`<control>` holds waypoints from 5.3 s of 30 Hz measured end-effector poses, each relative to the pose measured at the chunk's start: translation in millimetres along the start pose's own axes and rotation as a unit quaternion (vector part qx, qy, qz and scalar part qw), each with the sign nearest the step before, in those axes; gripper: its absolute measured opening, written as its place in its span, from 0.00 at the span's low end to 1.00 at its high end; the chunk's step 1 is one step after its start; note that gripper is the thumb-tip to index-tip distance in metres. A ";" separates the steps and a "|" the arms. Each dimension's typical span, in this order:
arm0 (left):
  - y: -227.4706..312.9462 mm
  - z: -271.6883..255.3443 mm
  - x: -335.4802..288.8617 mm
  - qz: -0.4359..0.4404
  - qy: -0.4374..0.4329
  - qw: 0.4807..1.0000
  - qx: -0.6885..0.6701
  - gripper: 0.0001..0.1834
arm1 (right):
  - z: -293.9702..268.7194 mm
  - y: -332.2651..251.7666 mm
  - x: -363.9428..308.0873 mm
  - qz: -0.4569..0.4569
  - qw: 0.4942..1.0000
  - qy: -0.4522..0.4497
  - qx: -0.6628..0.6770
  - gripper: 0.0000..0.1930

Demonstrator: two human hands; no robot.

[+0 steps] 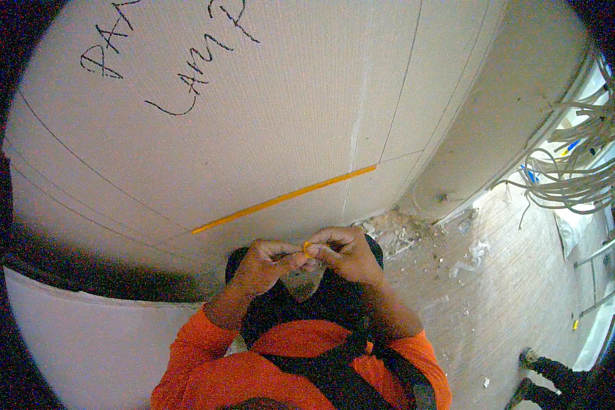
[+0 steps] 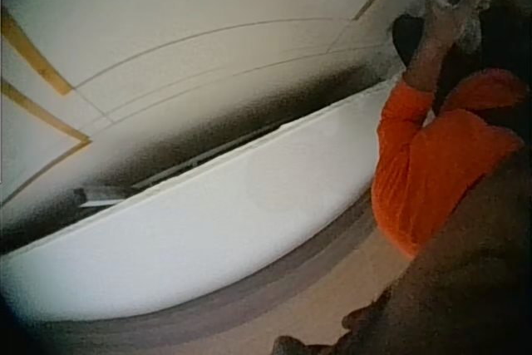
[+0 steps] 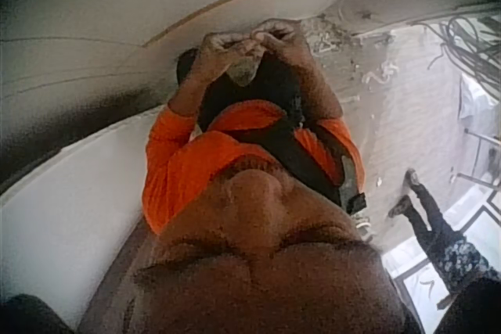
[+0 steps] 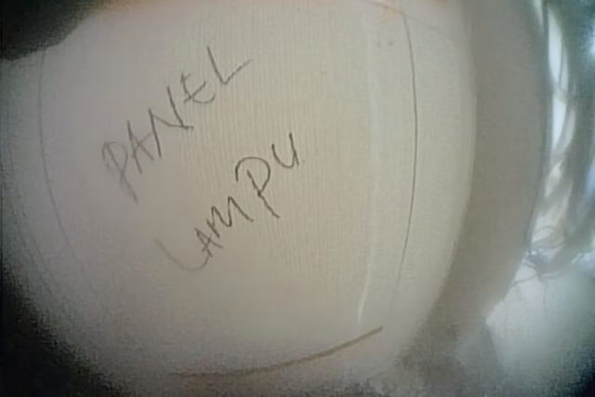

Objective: The person applies yellow masking tape to a white curved wall surface, smoothing it down with their hands. They then switch to sweeping debris on the floor with a broom and dustpan, collecting the dust into a white bag.

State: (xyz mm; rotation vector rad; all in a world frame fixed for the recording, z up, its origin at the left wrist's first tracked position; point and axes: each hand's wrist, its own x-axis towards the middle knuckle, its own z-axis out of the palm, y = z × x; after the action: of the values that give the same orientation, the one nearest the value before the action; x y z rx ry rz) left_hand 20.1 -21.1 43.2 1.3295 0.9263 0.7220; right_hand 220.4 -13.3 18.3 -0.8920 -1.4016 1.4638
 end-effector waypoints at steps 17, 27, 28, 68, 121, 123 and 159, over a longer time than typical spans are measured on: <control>2.8 2.8 0.2 0.031 -0.007 0.999 0.023 0.14 | -7.9 7.5 -0.3 -0.067 0.993 0.016 -0.095 0.05; -6.4 1.8 3.0 0.014 -0.048 0.998 -0.047 0.16 | -10.3 8.4 -2.7 -0.058 0.995 0.013 -0.079 0.05; -5.9 2.4 2.9 0.011 -0.046 0.998 -0.046 0.16 | -7.8 5.6 -3.6 -0.050 0.997 0.014 -0.061 0.05; -27.0 7.3 12.5 -0.041 -0.076 0.972 -0.219 0.15 | -5.5 7.4 -6.4 -0.008 0.998 0.011 0.065 0.10; -10.6 4.8 10.5 -0.187 -0.155 0.870 -0.428 0.10 | -24.1 -36.3 4.7 -0.330 0.887 -0.113 -0.303 0.13; -11.9 1.7 12.1 -0.180 -0.149 0.870 -0.435 0.10 | -22.3 -42.2 3.1 -0.359 0.876 -0.089 -0.310 0.08; 185.6 103.0 88.0 0.352 0.049 0.891 0.282 0.14 | -98.2 -131.7 10.9 -0.323 0.920 0.220 0.035 0.19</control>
State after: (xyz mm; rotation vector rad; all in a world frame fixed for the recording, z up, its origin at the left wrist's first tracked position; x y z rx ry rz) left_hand 165.5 29.4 213.8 2.2190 0.7461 1.1275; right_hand 324.2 25.7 140.0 -0.5766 -1.1369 0.7459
